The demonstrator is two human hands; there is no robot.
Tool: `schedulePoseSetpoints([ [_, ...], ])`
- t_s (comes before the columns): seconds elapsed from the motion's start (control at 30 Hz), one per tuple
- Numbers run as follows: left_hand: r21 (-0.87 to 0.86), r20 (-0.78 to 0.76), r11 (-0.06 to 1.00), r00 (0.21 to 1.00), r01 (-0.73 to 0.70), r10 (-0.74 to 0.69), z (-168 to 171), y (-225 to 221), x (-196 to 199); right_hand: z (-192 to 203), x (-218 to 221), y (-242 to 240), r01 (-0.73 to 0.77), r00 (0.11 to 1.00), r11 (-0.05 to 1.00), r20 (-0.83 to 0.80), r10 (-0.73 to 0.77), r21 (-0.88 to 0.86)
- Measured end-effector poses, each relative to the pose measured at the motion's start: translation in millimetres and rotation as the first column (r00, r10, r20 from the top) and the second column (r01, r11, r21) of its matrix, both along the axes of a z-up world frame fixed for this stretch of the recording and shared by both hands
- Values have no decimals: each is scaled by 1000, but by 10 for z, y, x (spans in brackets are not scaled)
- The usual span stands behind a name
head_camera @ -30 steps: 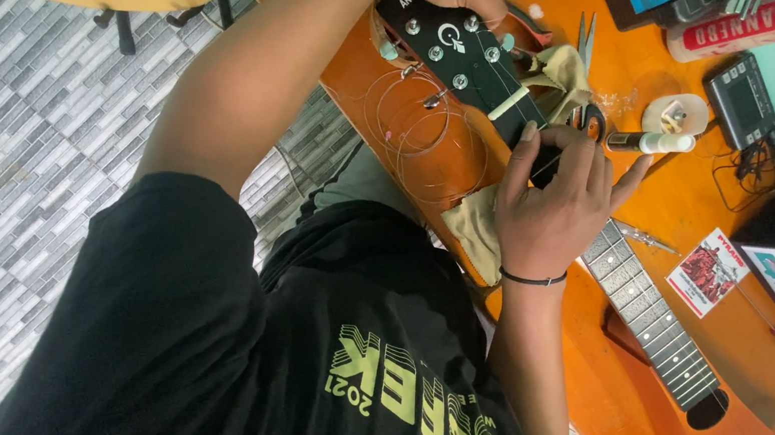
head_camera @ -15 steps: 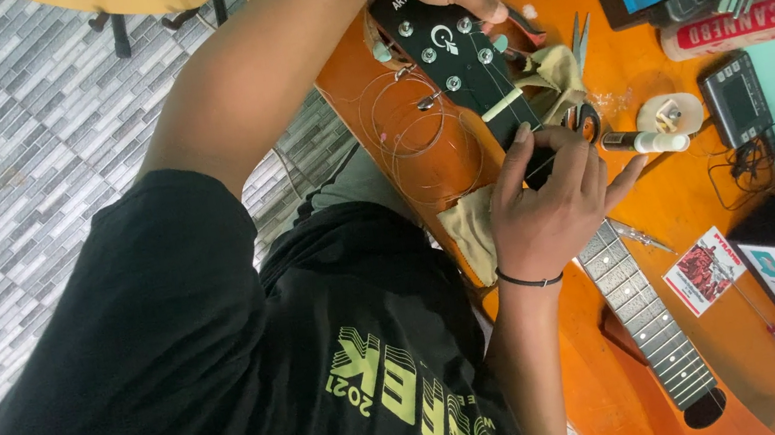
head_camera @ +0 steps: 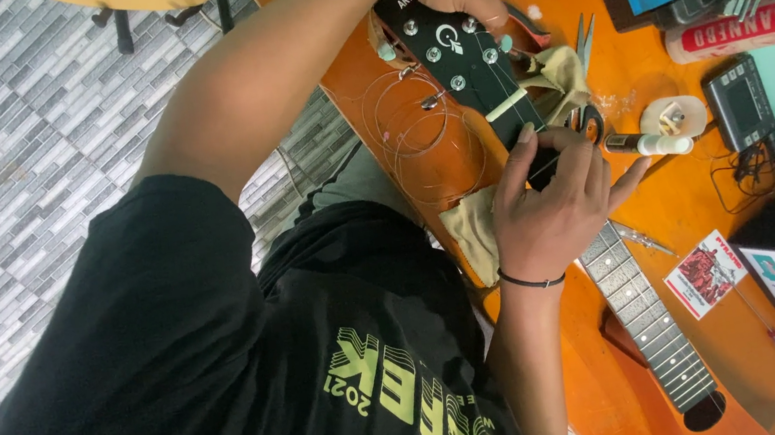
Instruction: The person is restringing an acoustic guitar, which involves removing old strings, inserting new ones into the bridge, and winding them around the tuning pegs.
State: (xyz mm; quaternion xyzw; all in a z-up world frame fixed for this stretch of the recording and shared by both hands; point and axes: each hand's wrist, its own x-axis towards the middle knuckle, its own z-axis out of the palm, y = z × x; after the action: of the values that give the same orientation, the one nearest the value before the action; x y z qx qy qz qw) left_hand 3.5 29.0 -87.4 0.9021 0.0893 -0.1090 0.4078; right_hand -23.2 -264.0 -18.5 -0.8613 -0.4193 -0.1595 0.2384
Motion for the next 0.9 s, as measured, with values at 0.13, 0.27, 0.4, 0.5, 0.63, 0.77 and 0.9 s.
schedulePoseSetpoints([
  [0.13,-314,-123,949,992,-37,-2,34,84,-49,20,-13,-10,4,1000,1000,-19,-4,-15],
  [0.27,-317,-175,944,984,-87,32,196,24,-88,3,-9,5,5,1000,1000,7,-5,-6],
  [0.4,-181,-5,975,992,126,-129,274,14,-111,9,-17,-6,4,1000,1000,-4,-4,-2],
  [0.5,-116,213,988,974,104,-78,160,26,-200,34,-20,6,-6,1000,1000,-21,6,4],
  [0.63,30,643,994,763,-108,63,134,-70,-578,286,36,41,-167,981,985,-96,170,39],
  [0.77,79,650,981,755,-176,83,474,-299,-1037,647,269,215,-285,954,956,-111,277,-68],
  [0.9,56,552,933,790,-355,268,468,-532,-1131,580,744,549,-551,821,831,-229,523,-77],
])
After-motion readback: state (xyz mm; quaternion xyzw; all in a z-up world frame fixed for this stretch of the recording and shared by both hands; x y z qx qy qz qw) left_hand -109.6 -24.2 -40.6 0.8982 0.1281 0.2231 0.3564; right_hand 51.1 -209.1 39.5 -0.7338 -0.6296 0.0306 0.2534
